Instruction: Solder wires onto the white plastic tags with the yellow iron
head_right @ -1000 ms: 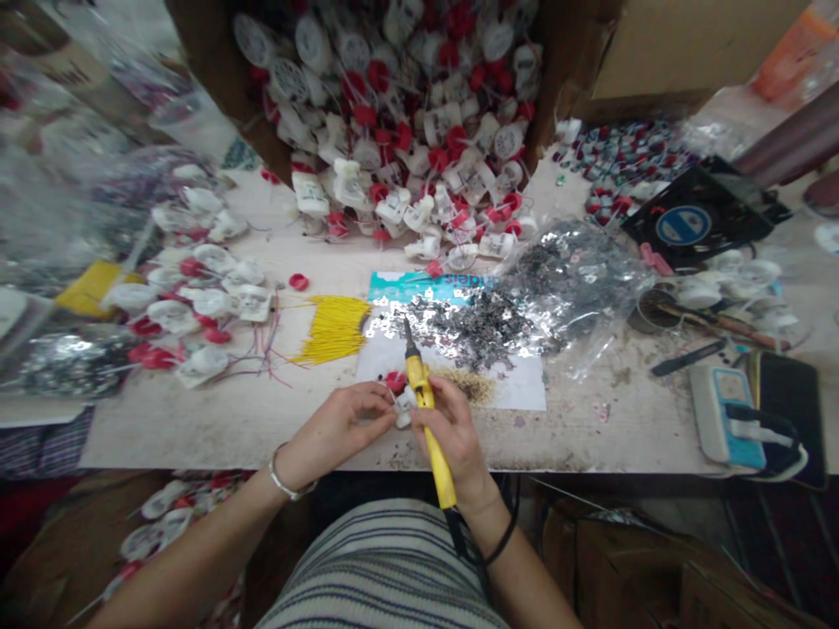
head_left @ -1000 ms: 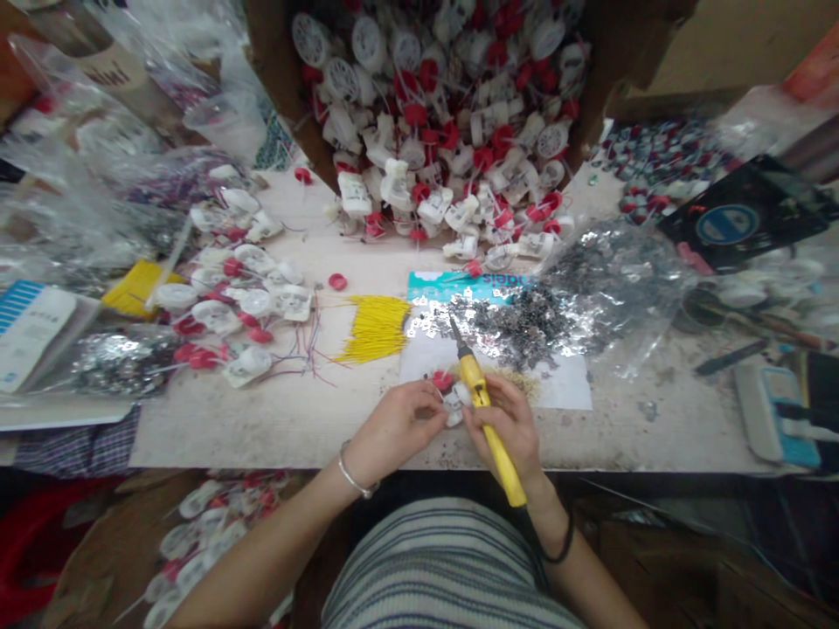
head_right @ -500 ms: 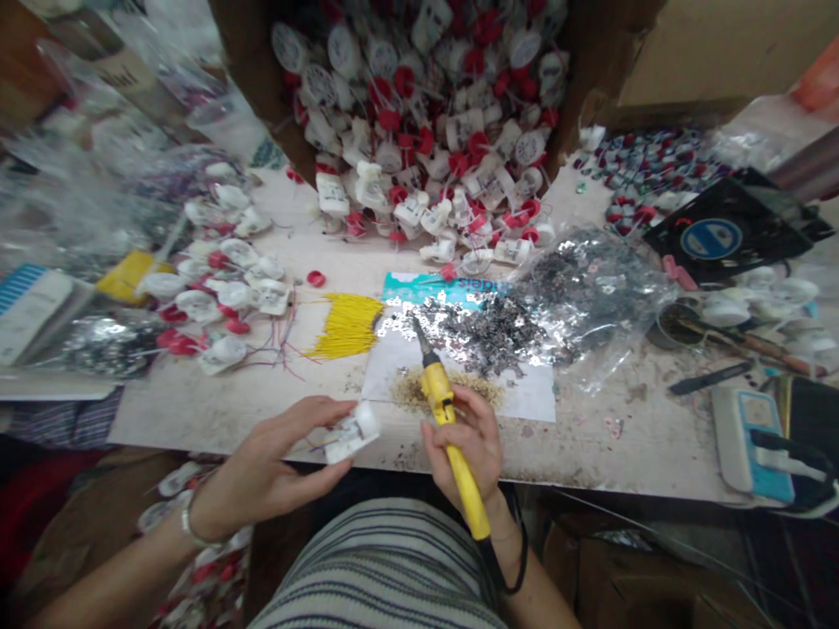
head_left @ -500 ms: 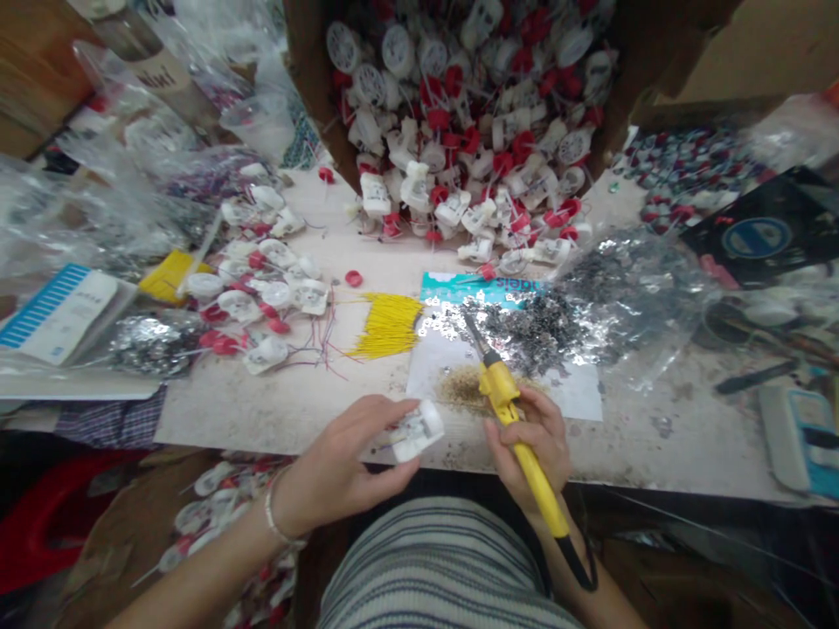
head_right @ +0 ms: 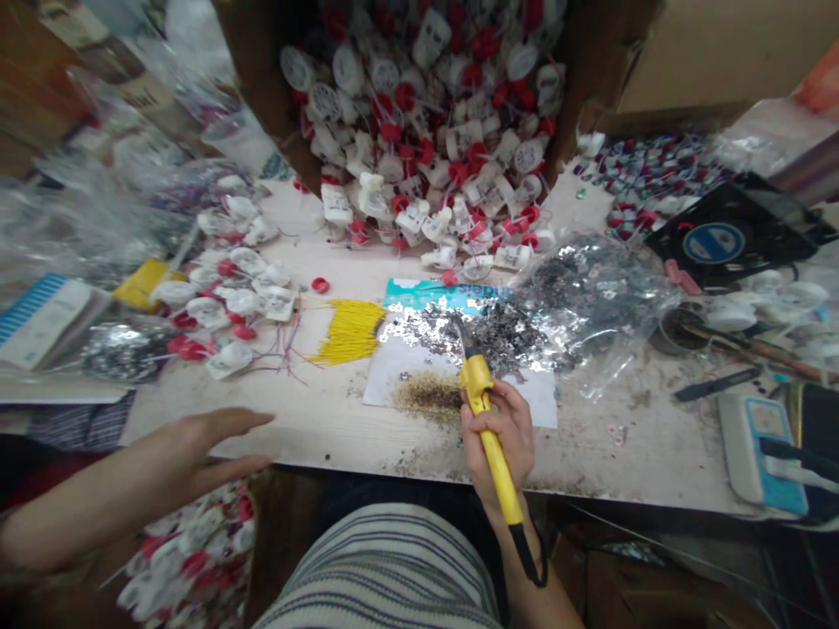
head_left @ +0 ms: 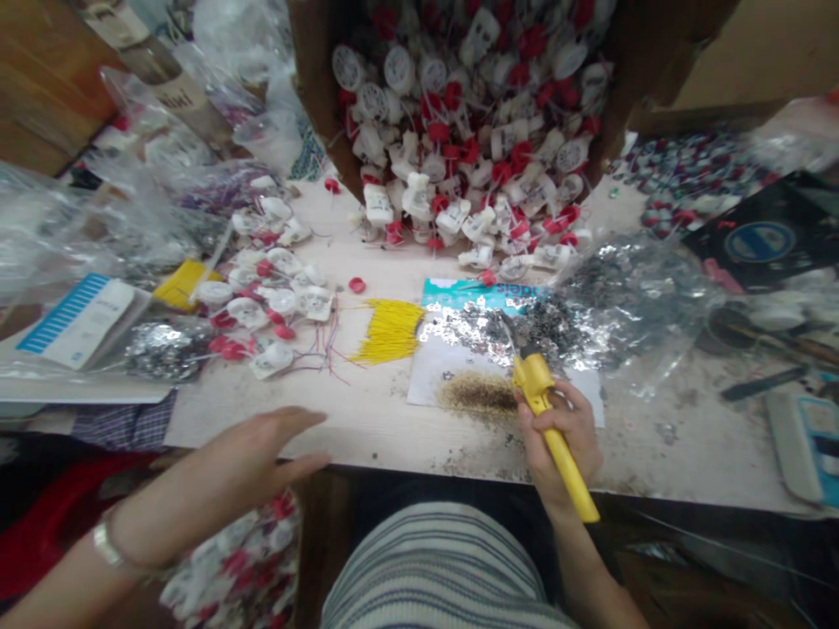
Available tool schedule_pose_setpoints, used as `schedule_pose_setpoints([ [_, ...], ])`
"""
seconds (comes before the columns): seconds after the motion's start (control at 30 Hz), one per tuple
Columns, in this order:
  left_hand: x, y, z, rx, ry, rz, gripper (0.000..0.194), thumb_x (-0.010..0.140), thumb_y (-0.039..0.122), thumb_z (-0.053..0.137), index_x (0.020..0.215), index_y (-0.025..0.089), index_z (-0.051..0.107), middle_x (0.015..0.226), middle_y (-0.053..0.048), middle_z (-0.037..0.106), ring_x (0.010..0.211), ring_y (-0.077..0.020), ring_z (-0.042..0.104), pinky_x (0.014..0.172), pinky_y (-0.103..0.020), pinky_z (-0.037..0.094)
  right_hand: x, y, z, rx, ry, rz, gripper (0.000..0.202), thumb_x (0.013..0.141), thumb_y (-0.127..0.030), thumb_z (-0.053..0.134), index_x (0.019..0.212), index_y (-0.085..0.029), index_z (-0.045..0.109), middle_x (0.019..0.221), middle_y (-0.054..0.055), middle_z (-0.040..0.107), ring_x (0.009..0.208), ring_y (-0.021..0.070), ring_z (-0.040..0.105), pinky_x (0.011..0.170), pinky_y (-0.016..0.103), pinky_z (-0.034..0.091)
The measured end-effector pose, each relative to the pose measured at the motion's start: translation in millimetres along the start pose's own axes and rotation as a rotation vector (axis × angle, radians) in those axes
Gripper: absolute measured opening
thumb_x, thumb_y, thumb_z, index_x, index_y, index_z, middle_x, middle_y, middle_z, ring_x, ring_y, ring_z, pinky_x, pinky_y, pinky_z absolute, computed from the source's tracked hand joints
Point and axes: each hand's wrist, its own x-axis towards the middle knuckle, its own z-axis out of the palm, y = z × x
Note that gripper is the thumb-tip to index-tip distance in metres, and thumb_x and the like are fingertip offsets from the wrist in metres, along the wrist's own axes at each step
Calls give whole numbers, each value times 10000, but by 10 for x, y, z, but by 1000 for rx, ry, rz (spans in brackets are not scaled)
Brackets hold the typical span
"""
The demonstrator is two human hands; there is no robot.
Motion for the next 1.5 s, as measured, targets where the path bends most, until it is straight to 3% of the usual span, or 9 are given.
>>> schedule_pose_setpoints([
  [0.07, 342, 332, 195, 8, -131, 229, 491, 782, 544, 588, 1145, 215, 620, 1151, -87, 658, 1042, -248, 622, 949, -390, 476, 1, -34, 16, 0, -15, -23, 205, 727, -70, 656, 639, -176, 504, 1125, 59, 541, 900, 170, 675, 709, 319, 621],
  [0.2, 1053, 923, 713, -42, 61, 546, 595, 846, 516, 528, 1306, 147, 454, 1375, -174, 458, 1279, -268, 426, 1042, -442, 380, -15, -115, -15, -61, -36, -80, 195, 726, -58, 651, 653, -181, 519, 1105, 56, 551, 905, 164, 668, 706, 301, 617],
  [0.33, 1407, 1170, 1156, 10, 171, 488, 797, 794, 553, 580, 1369, 59, 334, 1448, -261, 297, 1376, -367, 207, 1107, -537, 217, -50, -154, -106, -71, -35, -51, 204, 727, -42, 641, 652, -180, 512, 1125, 49, 539, 879, 162, 678, 696, 298, 616],
  [0.47, 1310, 1213, 1345, -36, 159, 505, 788, 827, 555, 528, 1403, 94, 251, 1468, -248, 257, 1396, -356, 141, 1105, -566, 196, -57, -141, -158, -77, -25, -40, 210, 717, -17, 642, 665, -180, 519, 1134, 47, 527, 873, 151, 677, 697, 286, 617],
  [0.67, 1022, 1076, 1112, -169, 224, 605, 522, 915, 355, 469, 1368, 154, 307, 1401, -189, 368, 1323, -262, 332, 1047, -455, 358, -2, -96, -173, -85, -43, -22, 205, 729, -32, 641, 665, -182, 517, 1133, 57, 528, 847, 150, 687, 704, 295, 611],
  [0.8, 998, 837, 898, -78, 226, 529, 142, 895, 248, 507, 964, 178, 610, 934, -69, 621, 911, -199, 559, 824, -364, 440, 35, -74, -163, -100, -12, -25, 216, 712, -16, 649, 655, -180, 520, 1128, 51, 534, 840, 146, 688, 675, 269, 611],
  [1.0, 1196, 720, 902, 62, 152, 600, 145, 898, 248, 509, 879, 185, 637, 880, -45, 634, 871, -198, 535, 791, -358, 370, 17, -46, -101, -54, -54, -24, 222, 706, -4, 638, 669, -182, 510, 1152, 43, 523, 888, 166, 682, 697, 292, 609],
  [1.23, 1659, 1042, 765, 13, 249, 684, 274, 844, 406, 568, 977, 169, 595, 957, -72, 629, 933, -224, 540, 838, -364, 392, 87, -97, -168, -133, -3, -53, 216, 720, -21, 638, 655, -179, 506, 1125, 42, 538, 861, 144, 680, 683, 265, 605],
  [1.5, 2426, 1850, 687, 244, 474, 580, 394, 847, 377, 558, 1174, 159, 536, 1104, -124, 602, 1057, -290, 498, 917, -432, 313, 47, -151, -141, -100, -8, -45, 227, 711, 1, 627, 645, -176, 500, 1152, 46, 519, 861, 161, 688, 677, 285, 615],
])
